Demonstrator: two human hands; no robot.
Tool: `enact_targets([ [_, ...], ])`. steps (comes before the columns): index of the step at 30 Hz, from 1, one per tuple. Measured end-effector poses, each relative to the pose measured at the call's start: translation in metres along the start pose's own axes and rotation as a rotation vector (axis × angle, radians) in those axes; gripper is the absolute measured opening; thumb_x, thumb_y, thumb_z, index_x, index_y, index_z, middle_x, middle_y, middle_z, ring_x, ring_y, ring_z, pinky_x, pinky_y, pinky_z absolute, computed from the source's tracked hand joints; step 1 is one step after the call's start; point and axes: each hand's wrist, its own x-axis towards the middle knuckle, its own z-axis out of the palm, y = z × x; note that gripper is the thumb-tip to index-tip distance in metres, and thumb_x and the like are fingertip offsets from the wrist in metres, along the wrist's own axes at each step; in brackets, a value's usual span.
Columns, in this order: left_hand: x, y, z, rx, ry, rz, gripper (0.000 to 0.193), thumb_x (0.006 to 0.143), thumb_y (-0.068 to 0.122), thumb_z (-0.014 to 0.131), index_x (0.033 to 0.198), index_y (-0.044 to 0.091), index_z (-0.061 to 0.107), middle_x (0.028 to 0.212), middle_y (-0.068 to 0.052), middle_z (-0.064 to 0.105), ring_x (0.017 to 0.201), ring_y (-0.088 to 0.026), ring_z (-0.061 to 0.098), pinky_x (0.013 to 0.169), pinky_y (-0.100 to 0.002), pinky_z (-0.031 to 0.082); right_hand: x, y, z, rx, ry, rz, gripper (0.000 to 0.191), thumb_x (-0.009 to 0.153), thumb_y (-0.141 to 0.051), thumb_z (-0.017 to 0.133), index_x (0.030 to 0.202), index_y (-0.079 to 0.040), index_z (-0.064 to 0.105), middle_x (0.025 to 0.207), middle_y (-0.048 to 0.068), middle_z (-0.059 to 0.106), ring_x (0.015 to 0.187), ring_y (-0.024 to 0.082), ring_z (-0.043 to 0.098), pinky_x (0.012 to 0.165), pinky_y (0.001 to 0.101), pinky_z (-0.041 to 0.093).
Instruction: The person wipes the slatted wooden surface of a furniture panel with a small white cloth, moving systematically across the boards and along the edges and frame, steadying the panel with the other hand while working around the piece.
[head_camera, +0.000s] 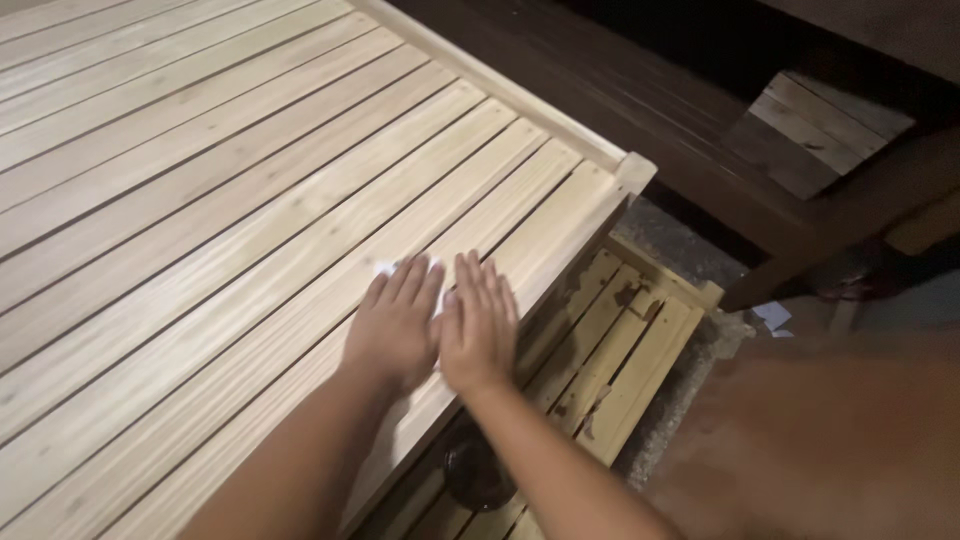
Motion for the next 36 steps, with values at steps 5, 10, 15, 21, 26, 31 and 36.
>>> enact_targets([
  [5,0.063,0.016,0.001,0.046,0.097,0.067,0.074,0.095,0.036,0.047,0.157,0.005,0.025,0.166,-0.016,0.021,0.152,-0.030,0.018,0.120,-0.047,0.016,-0.004,-0.005,-0.010,0.031,0.042,-0.041,0.061,0.107,-0.037,0.026,0.159,-0.008,0.037,0.168,0.012,0.035,0.157,0.032,0.027,0.129,0.0447,0.011],
  [10,-0.007,-0.007,0.013,-0.125,0.037,0.079,0.069,0.096,0.037,0.048,0.156,0.008,0.029,0.166,-0.014,0.025,0.154,-0.029,0.021,0.122,-0.046,0.017,0.002,-0.003,-0.005,-0.031,-0.040,0.019,0.060,0.108,-0.037,0.027,0.159,-0.008,0.035,0.168,0.012,0.031,0.157,0.032,0.023,0.126,0.0453,0.010],
  [15,-0.180,-0.089,0.035,-0.091,0.032,0.029,0.073,0.096,0.044,0.047,0.159,0.011,0.032,0.166,-0.017,0.029,0.154,-0.034,0.022,0.117,-0.049,0.016,0.008,0.000,0.000,-0.055,-0.042,0.029,0.060,0.108,-0.039,0.028,0.158,-0.007,0.035,0.167,0.013,0.032,0.156,0.032,0.023,0.126,0.0451,0.011],
  [21,-0.368,-0.261,0.073,0.212,0.070,-0.002,0.092,0.081,0.064,0.058,0.151,0.007,0.043,0.146,-0.023,0.051,0.141,-0.037,0.049,0.120,-0.051,0.036,0.008,0.001,0.002,-0.093,-0.027,0.019,0.061,0.107,-0.042,0.032,0.157,-0.007,0.040,0.163,0.013,0.039,0.155,0.032,0.028,0.126,0.0434,0.017],
  [26,-0.360,-0.263,0.074,0.270,-0.065,-0.271,0.086,0.087,0.060,0.048,0.154,0.008,0.037,0.153,-0.021,0.042,0.145,-0.037,0.039,0.120,-0.051,0.029,0.011,0.006,0.009,-0.090,-0.049,0.023,0.063,0.108,-0.044,0.027,0.159,-0.007,0.034,0.166,0.011,0.035,0.156,0.030,0.024,0.126,0.0450,0.012],
  [31,-0.260,-0.152,0.045,0.171,0.130,-0.016,0.080,0.092,0.056,0.038,0.157,0.008,0.031,0.159,-0.018,0.032,0.149,-0.036,0.028,0.119,-0.051,0.023,0.007,0.003,0.015,-0.040,0.011,-0.037,0.067,0.109,-0.048,0.026,0.162,-0.007,0.031,0.169,0.011,0.030,0.158,0.031,0.020,0.127,0.0460,0.010],
  [36,-0.117,-0.050,0.018,0.066,0.100,0.043,0.074,0.097,0.051,0.034,0.159,0.011,0.027,0.162,-0.015,0.026,0.150,-0.033,0.022,0.118,-0.049,0.018,0.002,0.015,-0.012,0.510,-0.027,-0.124,0.064,0.112,-0.044,0.028,0.163,-0.006,0.031,0.171,0.012,0.028,0.163,0.036,0.014,0.131,0.0492,0.010],
])
